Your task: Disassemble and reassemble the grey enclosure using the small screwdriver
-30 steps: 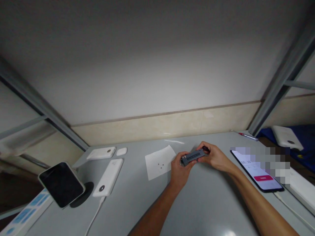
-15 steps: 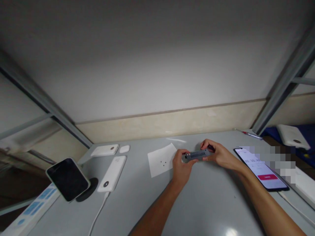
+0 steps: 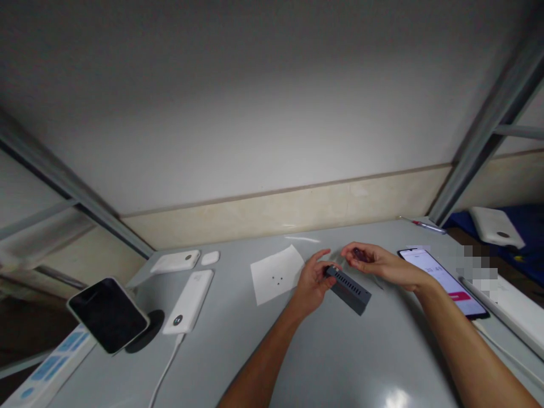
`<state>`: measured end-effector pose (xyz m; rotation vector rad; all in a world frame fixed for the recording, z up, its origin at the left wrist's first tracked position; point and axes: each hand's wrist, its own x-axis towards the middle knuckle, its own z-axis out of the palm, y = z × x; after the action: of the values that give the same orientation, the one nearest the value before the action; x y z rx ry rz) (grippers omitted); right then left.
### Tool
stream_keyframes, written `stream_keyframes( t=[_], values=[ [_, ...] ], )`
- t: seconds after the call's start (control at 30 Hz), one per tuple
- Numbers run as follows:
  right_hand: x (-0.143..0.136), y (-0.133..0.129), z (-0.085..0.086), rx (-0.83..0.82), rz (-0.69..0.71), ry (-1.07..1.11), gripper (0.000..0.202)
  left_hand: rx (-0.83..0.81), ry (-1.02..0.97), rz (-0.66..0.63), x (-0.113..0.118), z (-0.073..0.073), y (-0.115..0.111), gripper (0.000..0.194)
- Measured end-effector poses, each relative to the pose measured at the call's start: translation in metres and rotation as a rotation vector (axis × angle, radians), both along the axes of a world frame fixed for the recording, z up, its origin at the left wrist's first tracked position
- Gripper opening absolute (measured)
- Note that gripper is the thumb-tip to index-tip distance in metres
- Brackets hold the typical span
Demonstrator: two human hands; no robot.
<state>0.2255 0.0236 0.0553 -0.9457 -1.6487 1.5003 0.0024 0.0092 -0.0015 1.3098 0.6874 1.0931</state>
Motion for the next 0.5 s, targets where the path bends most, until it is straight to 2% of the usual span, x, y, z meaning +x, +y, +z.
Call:
stream_keyframes(
  t=[0.03, 0.1, 0.17, 0.23, 0.33, 0.5],
  values=[
    [-0.002, 0.002, -0.004, -0.005, -0.025, 0.011, 0.037, -0.001, -0.005, 0.001, 0.000, 0.000, 0.000, 0.073],
    [-0.006, 0.005, -0.007, -0.020, -0.123, 0.082, 0.038, 0.035, 0.028, 0.085, 0.001, 0.000, -0.003, 0.068],
    [-0.010, 0.007, -0.006, -0.014, -0.243, 0.213, 0.041, 0.103, 0.122, 0.212, 0.004, -0.001, -0.008, 0.059],
    [-0.013, 0.006, 0.000, 0.013, -0.327, 0.340, 0.045, 0.153, 0.238, 0.283, 0.009, -0.003, -0.015, 0.056],
    [-0.020, 0.002, 0.011, 0.022, -0.398, 0.470, 0.048, 0.134, 0.311, 0.272, 0.017, -0.005, -0.022, 0.057],
    [-0.036, -0.003, 0.020, 0.019, -0.410, 0.616, 0.038, 0.014, 0.187, 0.133, 0.020, 0.002, -0.021, 0.041]
  ],
)
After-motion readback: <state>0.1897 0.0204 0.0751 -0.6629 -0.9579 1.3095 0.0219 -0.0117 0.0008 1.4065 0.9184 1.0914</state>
